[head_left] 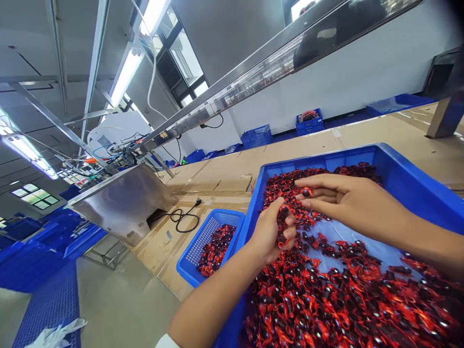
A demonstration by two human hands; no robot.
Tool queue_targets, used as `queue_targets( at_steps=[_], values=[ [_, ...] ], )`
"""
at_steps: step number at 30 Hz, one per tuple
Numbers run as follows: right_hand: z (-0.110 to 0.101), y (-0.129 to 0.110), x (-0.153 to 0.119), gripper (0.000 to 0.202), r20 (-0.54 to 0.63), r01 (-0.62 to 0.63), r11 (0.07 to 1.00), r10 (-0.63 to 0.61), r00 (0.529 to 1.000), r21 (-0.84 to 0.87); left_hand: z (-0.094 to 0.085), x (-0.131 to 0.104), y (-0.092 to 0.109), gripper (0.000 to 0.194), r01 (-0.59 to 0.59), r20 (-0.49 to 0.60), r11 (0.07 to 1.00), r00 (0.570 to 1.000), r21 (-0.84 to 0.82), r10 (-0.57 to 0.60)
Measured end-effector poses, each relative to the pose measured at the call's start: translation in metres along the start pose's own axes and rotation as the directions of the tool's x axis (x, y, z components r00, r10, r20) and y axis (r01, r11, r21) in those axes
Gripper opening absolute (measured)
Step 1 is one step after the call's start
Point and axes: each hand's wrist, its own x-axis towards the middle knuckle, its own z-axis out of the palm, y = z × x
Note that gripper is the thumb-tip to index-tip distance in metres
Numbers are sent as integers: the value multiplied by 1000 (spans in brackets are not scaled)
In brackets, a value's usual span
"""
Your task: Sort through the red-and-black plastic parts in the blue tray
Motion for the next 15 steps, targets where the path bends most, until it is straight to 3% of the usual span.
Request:
queue_targets(
  at_steps=[6, 10, 15],
  values=[
    [9, 4, -5, 33, 63, 242, 921, -234, 970, -307, -1, 3, 4, 63, 115, 19, 993, 993, -2, -115],
    [13, 11, -7, 32, 111, 457, 821, -448, 887, -342, -1, -3, 3, 61, 165, 71, 986, 984, -9, -164],
    [13, 17, -10, 34, 106, 615, 698, -626, 773, -367, 0, -4, -2, 62, 118, 101, 993, 988, -7, -117]
  ],
)
